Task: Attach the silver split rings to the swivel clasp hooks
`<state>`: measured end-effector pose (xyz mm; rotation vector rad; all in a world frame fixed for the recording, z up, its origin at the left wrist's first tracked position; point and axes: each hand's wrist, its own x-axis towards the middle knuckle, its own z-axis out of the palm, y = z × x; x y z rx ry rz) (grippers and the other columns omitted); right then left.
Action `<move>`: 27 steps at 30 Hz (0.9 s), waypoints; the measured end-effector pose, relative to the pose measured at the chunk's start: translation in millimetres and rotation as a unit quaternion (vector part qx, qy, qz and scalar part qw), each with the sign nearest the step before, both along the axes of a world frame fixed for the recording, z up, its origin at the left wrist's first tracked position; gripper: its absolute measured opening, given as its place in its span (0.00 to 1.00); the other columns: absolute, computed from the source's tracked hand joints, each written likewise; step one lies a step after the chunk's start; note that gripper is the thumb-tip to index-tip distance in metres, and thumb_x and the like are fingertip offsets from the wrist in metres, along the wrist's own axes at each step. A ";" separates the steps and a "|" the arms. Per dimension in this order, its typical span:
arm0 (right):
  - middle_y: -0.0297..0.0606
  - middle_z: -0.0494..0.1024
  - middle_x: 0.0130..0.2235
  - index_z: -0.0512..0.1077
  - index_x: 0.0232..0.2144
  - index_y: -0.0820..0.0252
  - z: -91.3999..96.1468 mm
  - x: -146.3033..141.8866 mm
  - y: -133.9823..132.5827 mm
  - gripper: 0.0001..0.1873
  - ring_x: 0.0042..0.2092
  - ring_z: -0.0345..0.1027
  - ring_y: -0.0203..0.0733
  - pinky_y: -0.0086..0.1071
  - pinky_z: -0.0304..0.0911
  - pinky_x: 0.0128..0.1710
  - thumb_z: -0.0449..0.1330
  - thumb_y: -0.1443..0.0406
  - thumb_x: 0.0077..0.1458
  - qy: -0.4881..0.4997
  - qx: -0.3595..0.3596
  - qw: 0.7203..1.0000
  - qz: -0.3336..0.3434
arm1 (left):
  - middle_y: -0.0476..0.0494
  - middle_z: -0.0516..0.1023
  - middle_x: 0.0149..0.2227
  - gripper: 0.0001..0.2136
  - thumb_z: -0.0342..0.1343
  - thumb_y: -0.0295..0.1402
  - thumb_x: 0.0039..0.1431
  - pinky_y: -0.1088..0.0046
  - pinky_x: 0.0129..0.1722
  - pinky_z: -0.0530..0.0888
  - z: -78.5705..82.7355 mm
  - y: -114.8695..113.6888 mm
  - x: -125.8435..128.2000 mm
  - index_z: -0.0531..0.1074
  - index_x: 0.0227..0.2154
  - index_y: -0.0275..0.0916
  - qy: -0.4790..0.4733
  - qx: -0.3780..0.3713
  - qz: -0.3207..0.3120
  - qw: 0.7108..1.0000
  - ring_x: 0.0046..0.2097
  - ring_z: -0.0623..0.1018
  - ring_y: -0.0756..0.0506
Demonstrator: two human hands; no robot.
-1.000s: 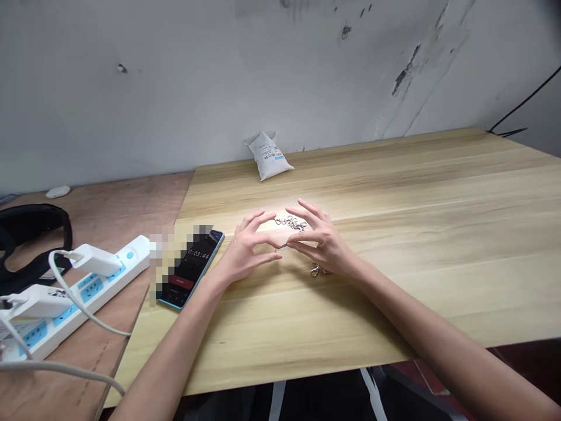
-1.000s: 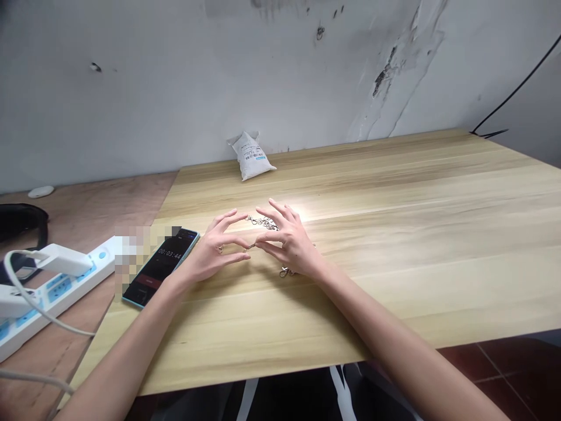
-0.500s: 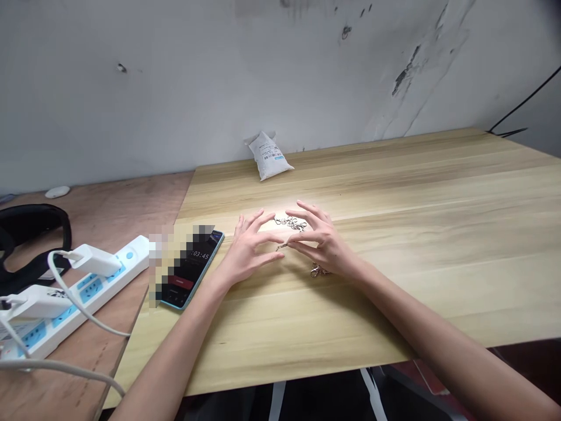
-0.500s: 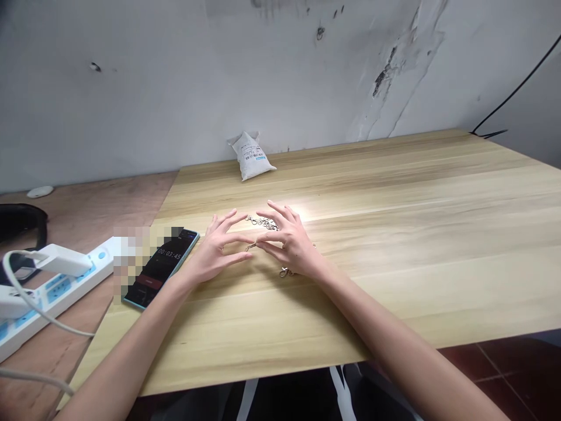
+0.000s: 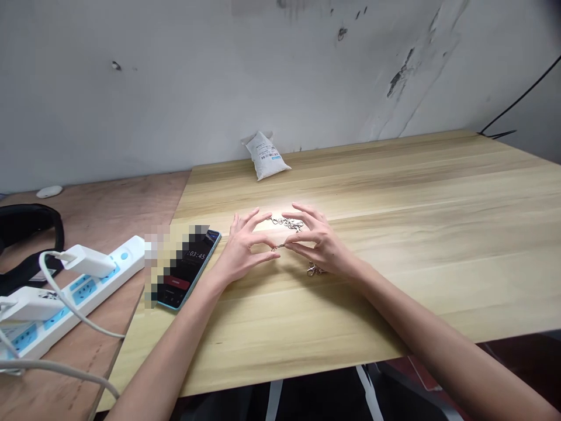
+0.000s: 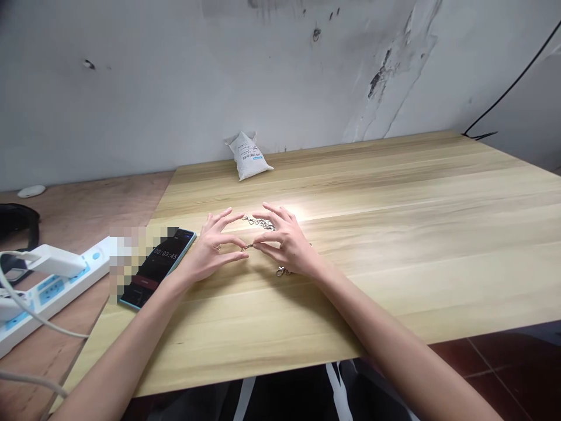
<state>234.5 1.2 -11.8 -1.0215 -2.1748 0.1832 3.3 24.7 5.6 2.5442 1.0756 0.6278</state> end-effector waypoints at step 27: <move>0.39 0.78 0.33 0.78 0.32 0.55 9.9 35.9 -48.9 0.15 0.37 0.67 0.44 0.39 0.57 0.39 0.52 0.61 0.65 -0.176 -0.057 0.975 -0.120 | 0.48 0.76 0.40 0.07 0.56 0.37 0.62 0.50 0.61 0.57 2.5 25.0 -44.4 0.78 0.32 0.45 0.107 -0.016 -0.001 0.994 0.44 0.73 0.44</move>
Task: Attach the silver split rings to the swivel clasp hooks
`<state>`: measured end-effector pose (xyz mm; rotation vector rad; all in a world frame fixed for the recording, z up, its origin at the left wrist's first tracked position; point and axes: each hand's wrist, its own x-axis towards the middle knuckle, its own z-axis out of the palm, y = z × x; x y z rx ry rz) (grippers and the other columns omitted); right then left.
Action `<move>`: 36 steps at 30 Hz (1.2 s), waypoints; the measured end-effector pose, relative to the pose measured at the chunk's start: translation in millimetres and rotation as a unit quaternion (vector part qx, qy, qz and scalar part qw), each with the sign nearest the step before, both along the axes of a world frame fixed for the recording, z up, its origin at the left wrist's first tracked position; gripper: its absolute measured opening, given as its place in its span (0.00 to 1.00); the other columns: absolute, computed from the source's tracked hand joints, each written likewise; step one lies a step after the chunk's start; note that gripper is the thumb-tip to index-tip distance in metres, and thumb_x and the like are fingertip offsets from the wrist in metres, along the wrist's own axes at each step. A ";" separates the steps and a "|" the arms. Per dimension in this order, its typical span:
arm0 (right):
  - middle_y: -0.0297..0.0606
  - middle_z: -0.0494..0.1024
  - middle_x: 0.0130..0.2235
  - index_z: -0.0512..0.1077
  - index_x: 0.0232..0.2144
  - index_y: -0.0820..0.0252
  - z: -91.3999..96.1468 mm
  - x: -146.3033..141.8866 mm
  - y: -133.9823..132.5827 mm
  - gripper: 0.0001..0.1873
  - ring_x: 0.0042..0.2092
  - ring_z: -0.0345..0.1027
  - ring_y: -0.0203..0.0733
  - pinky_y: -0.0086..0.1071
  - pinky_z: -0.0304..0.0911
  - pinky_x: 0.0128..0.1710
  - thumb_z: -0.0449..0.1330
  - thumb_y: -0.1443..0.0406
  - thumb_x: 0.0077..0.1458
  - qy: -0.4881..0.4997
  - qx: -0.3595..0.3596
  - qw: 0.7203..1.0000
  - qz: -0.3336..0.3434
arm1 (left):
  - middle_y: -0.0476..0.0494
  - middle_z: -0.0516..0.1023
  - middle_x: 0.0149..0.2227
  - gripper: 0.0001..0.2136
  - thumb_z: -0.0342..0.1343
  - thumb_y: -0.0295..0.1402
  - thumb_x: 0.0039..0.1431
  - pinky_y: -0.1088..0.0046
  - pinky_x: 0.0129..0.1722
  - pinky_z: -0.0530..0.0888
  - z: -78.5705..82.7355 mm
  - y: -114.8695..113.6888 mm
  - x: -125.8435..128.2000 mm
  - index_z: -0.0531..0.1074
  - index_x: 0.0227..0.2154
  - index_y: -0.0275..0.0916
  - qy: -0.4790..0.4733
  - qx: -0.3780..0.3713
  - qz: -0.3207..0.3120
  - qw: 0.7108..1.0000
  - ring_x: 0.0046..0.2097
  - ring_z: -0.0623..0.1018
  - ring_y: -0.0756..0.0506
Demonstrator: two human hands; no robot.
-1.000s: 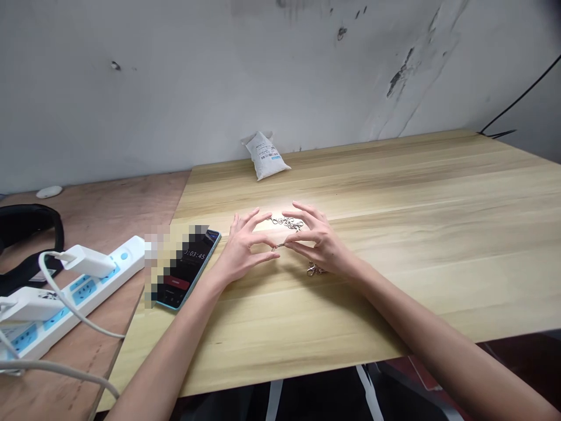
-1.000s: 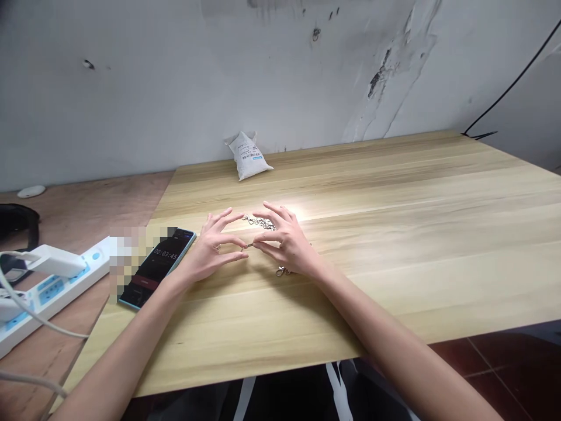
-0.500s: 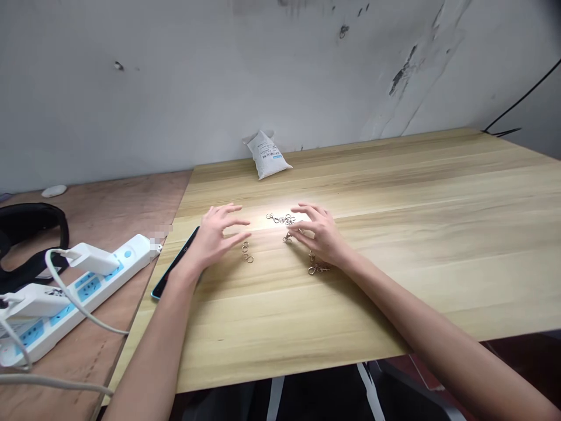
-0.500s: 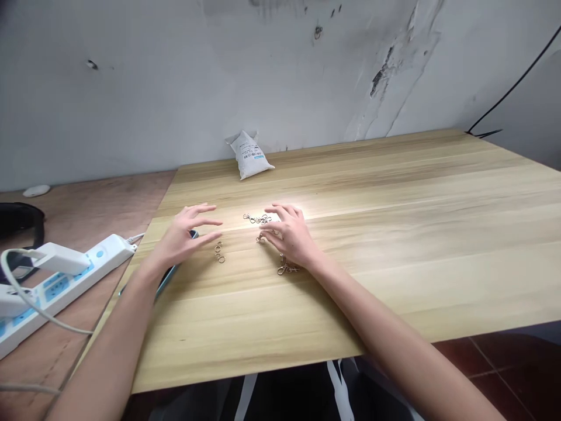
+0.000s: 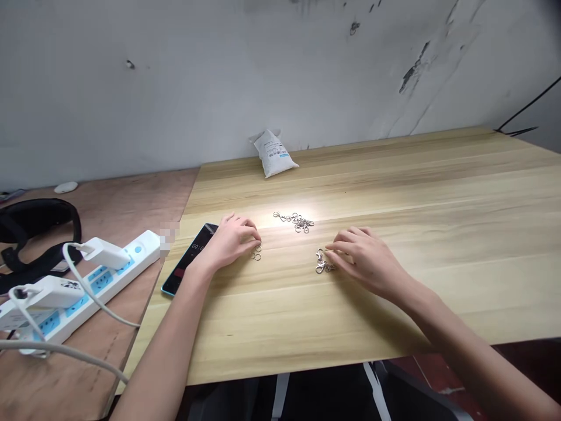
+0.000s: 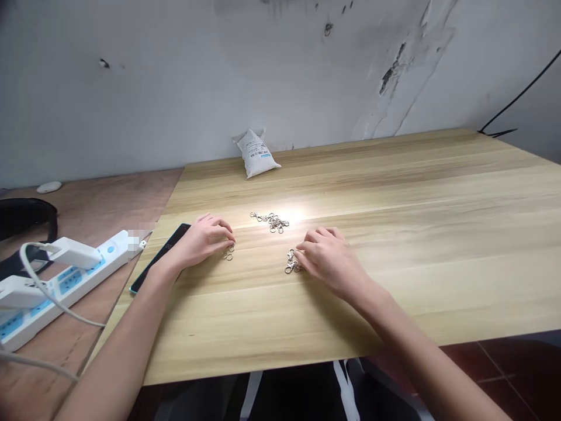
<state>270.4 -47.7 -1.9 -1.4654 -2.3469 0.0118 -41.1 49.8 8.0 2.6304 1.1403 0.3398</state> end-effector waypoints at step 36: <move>0.35 0.79 0.32 0.78 0.33 0.56 1.1 -61.6 44.2 0.12 0.36 0.69 0.38 0.32 0.64 0.37 0.57 0.59 0.62 0.361 -0.196 0.901 0.141 | 0.48 0.83 0.31 0.08 0.63 0.41 0.57 0.70 0.38 0.74 7.0 -32.0 41.4 0.81 0.31 0.43 -0.302 -0.222 0.064 0.925 0.36 0.81 0.46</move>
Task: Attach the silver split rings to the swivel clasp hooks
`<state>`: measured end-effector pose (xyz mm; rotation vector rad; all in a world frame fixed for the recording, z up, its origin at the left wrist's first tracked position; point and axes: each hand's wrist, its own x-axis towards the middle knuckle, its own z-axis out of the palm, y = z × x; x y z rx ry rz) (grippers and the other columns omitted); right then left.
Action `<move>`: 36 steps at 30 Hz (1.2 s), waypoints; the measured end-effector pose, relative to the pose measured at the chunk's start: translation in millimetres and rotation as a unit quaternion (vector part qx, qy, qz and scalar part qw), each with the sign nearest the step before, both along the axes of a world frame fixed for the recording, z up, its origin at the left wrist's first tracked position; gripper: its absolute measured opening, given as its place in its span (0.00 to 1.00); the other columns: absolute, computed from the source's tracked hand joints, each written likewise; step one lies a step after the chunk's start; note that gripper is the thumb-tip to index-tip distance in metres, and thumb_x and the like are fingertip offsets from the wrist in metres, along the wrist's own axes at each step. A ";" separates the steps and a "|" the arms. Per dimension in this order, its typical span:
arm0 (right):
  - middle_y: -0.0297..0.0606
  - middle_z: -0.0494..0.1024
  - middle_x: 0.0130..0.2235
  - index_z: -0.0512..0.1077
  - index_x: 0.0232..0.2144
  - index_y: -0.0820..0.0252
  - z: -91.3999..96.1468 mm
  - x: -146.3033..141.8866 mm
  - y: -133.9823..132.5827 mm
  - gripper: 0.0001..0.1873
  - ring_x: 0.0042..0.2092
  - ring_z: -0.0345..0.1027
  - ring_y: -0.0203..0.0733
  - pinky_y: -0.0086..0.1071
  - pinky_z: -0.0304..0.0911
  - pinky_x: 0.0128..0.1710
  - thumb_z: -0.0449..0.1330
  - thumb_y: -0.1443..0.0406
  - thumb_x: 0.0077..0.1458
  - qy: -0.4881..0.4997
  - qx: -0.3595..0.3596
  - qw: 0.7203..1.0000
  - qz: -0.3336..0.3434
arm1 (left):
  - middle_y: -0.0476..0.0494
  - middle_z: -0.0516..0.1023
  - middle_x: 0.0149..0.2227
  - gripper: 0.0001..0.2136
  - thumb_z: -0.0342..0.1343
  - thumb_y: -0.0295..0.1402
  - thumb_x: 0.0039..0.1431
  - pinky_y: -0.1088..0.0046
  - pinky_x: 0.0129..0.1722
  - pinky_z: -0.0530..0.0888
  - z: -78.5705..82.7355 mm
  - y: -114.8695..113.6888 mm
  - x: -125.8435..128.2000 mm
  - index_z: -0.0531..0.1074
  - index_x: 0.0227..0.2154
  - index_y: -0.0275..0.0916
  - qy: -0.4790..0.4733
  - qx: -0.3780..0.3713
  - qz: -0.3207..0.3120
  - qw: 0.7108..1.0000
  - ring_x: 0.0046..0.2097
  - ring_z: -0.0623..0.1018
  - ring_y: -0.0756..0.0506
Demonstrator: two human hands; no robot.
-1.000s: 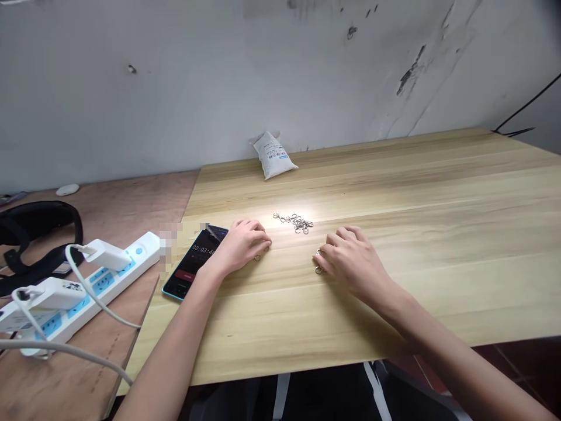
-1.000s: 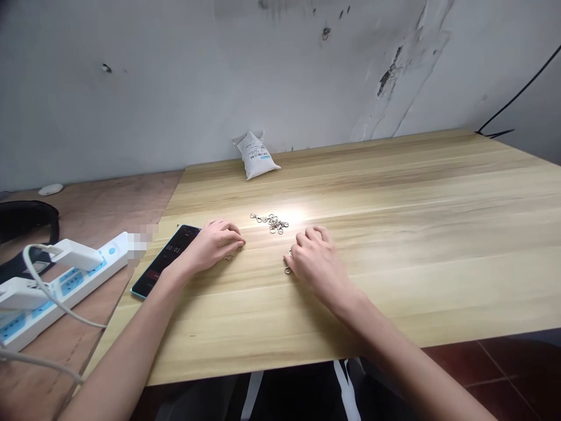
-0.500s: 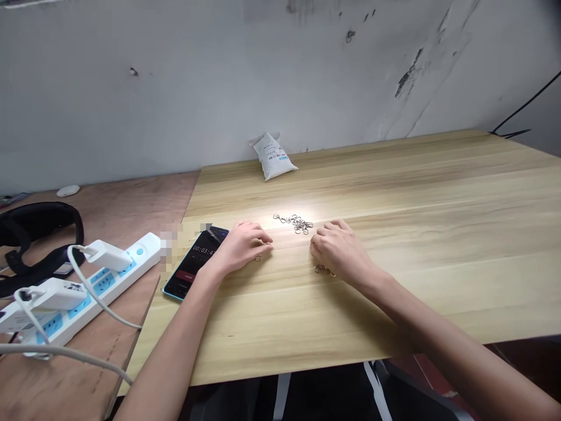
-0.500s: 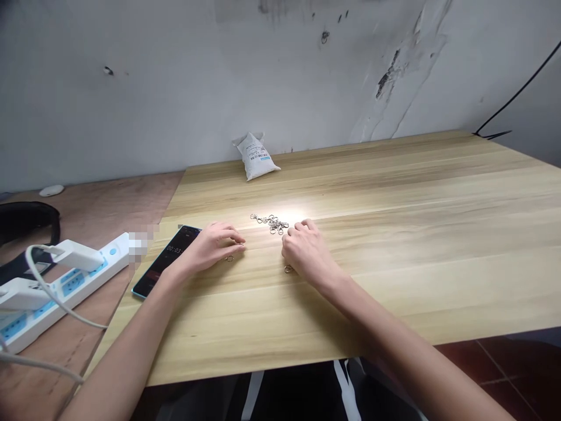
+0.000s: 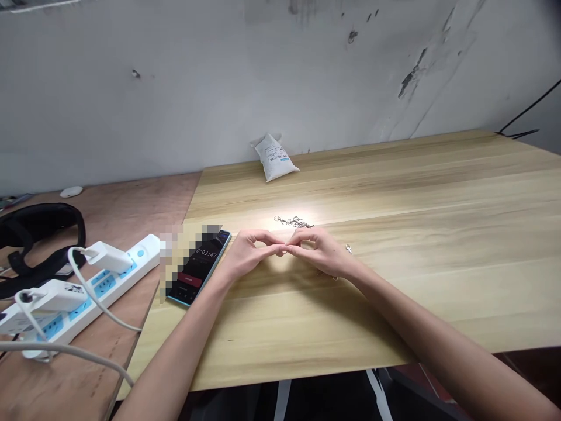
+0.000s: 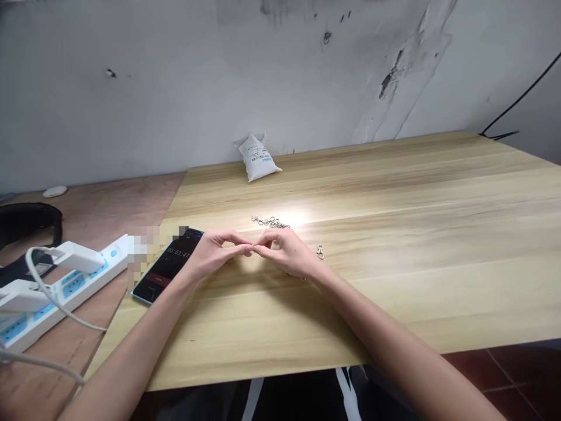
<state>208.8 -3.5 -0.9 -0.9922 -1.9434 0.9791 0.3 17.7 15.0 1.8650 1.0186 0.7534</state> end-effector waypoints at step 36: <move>0.36 0.75 0.33 0.79 0.35 0.56 -17.0 16.5 9.1 0.10 0.35 0.66 0.37 0.35 0.52 0.42 0.57 0.65 0.63 -0.244 0.177 0.950 -0.087 | 0.44 0.81 0.37 0.05 0.61 0.34 0.58 0.72 0.42 0.77 -7.7 8.8 -0.8 0.81 0.32 0.40 0.038 0.010 -0.008 0.999 0.40 0.80 0.47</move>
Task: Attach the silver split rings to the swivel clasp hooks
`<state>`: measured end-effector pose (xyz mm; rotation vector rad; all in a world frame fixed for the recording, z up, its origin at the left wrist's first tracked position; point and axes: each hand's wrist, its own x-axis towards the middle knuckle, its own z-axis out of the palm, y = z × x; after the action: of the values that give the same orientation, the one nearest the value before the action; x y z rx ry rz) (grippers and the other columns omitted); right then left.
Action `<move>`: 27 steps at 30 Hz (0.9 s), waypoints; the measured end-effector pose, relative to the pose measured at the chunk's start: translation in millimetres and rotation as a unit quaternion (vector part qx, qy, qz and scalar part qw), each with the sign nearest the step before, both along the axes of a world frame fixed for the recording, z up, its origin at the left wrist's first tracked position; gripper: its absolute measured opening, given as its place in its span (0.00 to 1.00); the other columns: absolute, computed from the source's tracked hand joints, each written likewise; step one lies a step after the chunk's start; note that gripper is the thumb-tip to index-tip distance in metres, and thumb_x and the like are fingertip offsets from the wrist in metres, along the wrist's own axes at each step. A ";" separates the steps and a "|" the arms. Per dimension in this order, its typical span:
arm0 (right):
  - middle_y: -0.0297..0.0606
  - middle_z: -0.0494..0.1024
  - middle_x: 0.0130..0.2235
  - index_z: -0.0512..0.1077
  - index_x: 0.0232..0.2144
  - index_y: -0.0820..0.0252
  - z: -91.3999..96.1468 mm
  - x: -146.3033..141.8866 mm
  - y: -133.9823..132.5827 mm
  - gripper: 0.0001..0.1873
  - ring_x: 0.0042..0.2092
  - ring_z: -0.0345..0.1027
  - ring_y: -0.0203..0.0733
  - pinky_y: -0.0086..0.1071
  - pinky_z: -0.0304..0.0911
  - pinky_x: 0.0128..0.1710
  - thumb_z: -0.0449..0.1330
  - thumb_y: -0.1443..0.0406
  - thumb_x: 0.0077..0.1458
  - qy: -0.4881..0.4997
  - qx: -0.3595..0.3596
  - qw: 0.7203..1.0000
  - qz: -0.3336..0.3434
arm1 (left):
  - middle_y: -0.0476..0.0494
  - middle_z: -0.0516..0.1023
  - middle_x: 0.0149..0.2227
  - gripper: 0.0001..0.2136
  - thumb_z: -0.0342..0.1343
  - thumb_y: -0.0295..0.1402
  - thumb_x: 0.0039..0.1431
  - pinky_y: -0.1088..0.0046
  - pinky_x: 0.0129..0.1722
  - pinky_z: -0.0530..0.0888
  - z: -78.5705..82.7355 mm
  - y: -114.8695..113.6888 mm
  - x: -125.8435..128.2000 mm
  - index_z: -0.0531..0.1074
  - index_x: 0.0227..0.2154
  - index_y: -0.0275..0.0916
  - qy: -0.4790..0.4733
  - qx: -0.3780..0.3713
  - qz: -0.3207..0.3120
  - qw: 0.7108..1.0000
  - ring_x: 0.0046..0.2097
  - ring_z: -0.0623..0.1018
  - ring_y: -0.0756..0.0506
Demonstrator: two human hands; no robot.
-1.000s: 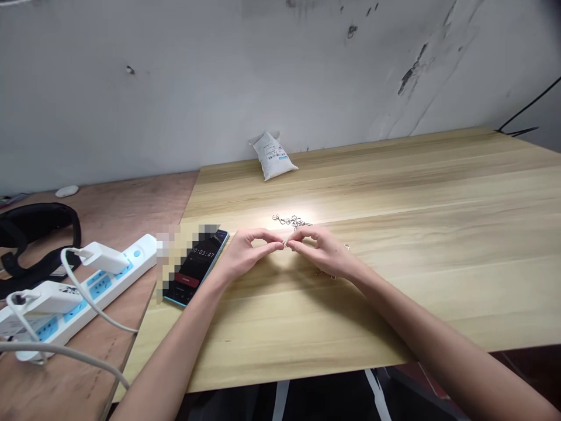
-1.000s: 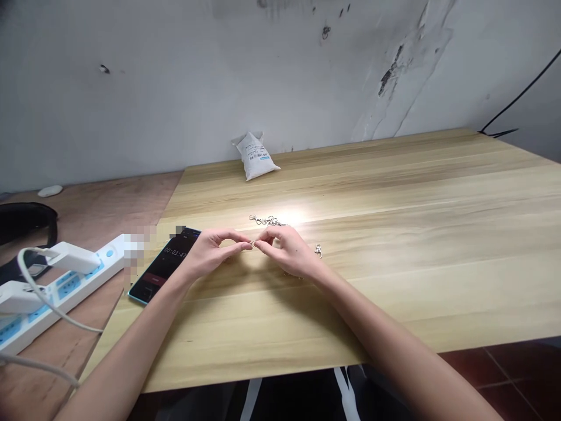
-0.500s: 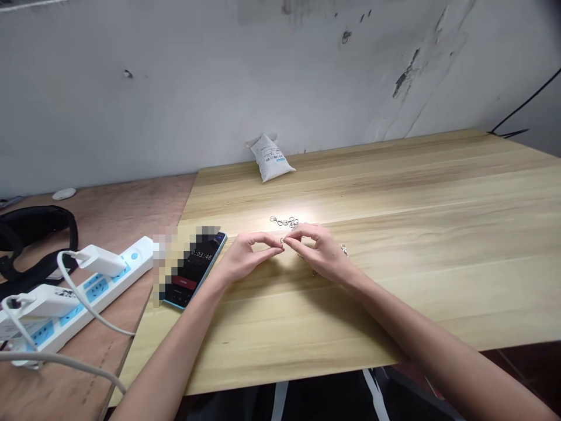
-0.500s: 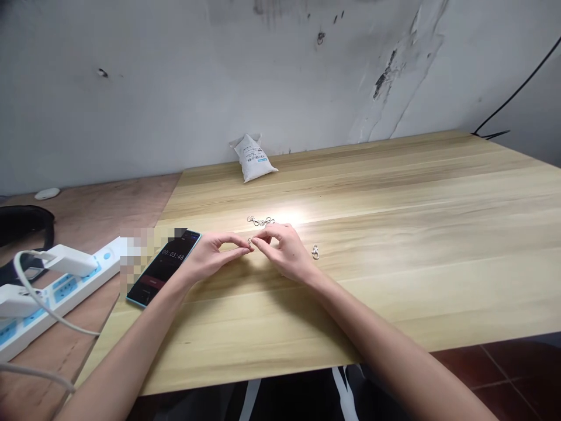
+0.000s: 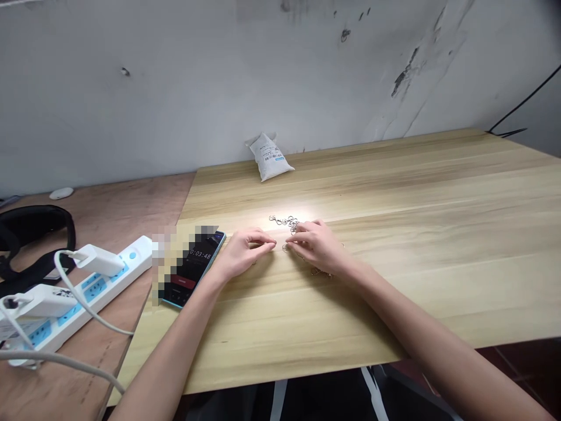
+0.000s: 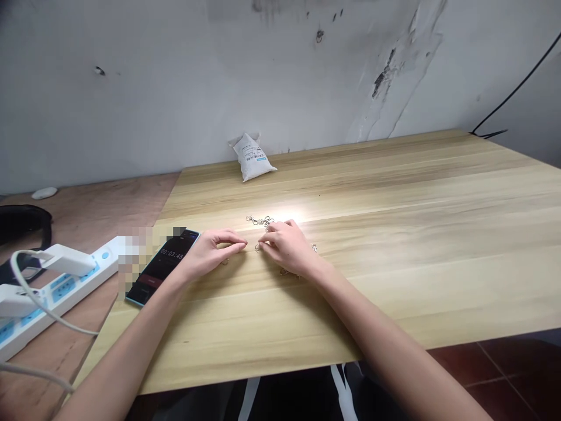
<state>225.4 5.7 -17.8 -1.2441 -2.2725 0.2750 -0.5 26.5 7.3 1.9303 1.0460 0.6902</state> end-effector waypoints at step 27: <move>0.34 0.79 0.31 0.75 0.29 0.57 7.5 -2.6 -4.3 0.03 0.35 0.70 0.38 0.32 0.64 0.35 0.61 0.68 0.54 0.226 -0.078 0.971 -0.020 | 0.46 0.83 0.35 0.06 0.62 0.36 0.57 0.68 0.44 0.77 -3.1 -1.6 1.8 0.79 0.32 0.40 0.020 0.038 0.039 0.998 0.38 0.81 0.46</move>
<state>222.7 1.4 -10.4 -1.1614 -1.8585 0.6620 1.3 24.9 4.2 1.9852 1.1405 0.7472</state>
